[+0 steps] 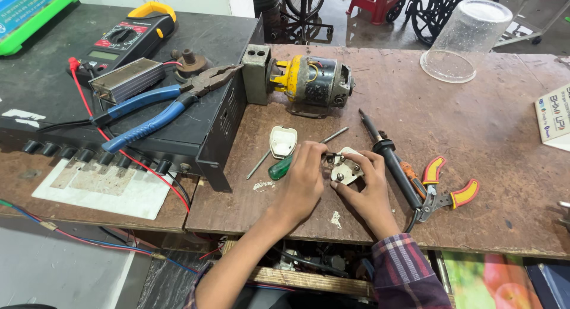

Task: The person disassembles a small white electrical component on a workbench, uses a screwdriver to remove a screw, and cleans a metal part with a brush. They then open a drawer, retrieve a black electrical component, and place it on the table before reassembling the white component.

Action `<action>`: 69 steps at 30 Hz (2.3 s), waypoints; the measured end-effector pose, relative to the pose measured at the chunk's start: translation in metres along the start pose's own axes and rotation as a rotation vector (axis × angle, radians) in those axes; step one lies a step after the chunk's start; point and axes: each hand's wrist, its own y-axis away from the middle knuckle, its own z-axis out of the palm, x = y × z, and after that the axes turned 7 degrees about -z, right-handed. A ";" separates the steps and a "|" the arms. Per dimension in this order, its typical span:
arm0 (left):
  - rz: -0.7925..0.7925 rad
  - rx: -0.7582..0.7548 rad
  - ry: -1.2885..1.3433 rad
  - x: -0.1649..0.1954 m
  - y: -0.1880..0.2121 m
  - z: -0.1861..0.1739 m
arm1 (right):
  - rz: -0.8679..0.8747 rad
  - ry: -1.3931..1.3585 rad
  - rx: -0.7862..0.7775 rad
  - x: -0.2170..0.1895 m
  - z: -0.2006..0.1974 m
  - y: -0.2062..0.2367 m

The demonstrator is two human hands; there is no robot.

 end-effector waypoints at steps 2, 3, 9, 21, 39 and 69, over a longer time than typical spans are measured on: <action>0.010 -0.008 0.017 0.002 0.002 -0.003 | -0.046 0.007 0.035 -0.004 -0.002 -0.001; 0.016 -0.012 0.026 0.003 0.002 -0.003 | -0.069 0.010 0.052 -0.005 -0.002 -0.001; 0.028 0.000 -0.013 0.004 0.001 -0.004 | -0.098 -0.009 0.049 -0.011 -0.005 -0.001; 0.056 -0.004 0.000 0.009 0.004 -0.009 | -0.107 -0.117 0.005 -0.010 -0.008 0.000; 0.106 -0.073 -0.007 0.013 0.005 -0.013 | -0.032 -0.277 -0.034 -0.013 -0.010 0.000; 0.015 0.109 -0.034 0.016 0.009 -0.008 | 0.085 -0.265 -0.028 -0.034 -0.018 0.002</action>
